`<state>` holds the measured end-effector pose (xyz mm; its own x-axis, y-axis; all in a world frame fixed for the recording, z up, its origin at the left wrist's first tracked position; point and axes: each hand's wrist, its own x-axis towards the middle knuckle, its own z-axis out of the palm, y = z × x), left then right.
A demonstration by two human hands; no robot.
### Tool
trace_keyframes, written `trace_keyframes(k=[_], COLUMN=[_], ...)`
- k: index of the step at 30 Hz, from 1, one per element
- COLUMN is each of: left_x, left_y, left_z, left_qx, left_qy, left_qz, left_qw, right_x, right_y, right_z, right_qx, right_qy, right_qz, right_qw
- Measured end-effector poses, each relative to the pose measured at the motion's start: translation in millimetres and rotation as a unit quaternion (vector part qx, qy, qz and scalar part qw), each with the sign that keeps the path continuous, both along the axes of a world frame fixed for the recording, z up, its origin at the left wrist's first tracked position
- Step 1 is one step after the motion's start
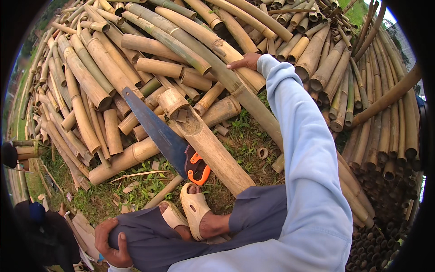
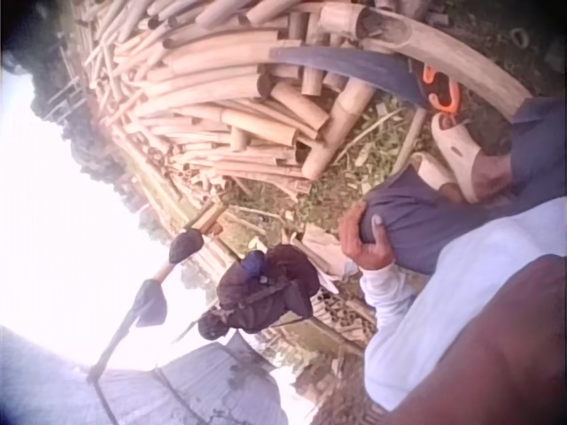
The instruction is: The person sits on the ground and uses a hand saw to cut bamboo poles into shorter sections. They repeatedly select a bamboo pole, position it, saw through it, and then place the cut pieces aside.
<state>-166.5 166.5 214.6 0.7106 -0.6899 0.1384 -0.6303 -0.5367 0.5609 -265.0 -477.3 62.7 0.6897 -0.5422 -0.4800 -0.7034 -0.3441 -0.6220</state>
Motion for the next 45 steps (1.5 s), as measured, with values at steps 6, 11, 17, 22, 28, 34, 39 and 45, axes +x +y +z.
trace_keyframes(k=[6, 11, 17, 22, 28, 34, 39, 45], left_x=[5.7, 8.6, 10.8, 9.6, 12.0, 10.8, 9.3, 10.0], left_y=[8.2, 17.8, 22.3, 21.1, 15.1, 19.1, 35.0, 27.6], left_z=[3.8, 5.6, 5.7, 11.1, 6.6, 6.0, 0.2, 7.7], left_qx=[-0.002, -0.028, -0.051, -0.053, -0.036, -0.03, -0.071, -0.039], left_qy=[-0.005, -0.024, -0.029, -0.019, -0.02, -0.019, -0.026, -0.024], left_qz=[-0.014, -0.002, -0.005, -0.008, -0.043, -0.018, -0.008, -0.01], left_qw=[1.0, 0.999, 0.998, 0.998, 0.998, 0.999, 0.997, 0.999], right_x=[-3.7, -24.3, -110.8, -127.4, 47.0, 157.8, 64.1, 18.6], right_y=[9.0, 66.1, 141.3, 182.2, 90.9, 91.9, 84.0, 95.1], right_z=[-17.1, -26.8, -47.6, -19.6, 112.5, 246.5, 64.5, -53.8], right_qx=[-0.152, -0.23, -0.241, -0.232, -0.334, -0.381, -0.307, -0.292], right_qy=[0.108, 0.076, -0.043, -0.141, -0.241, -0.524, -0.362, -0.112], right_qz=[-0.049, -0.142, -0.184, -0.193, -0.205, -0.011, -0.124, -0.159], right_qw=[0.981, 0.96, 0.952, 0.943, 0.888, 0.762, 0.871, 0.936])
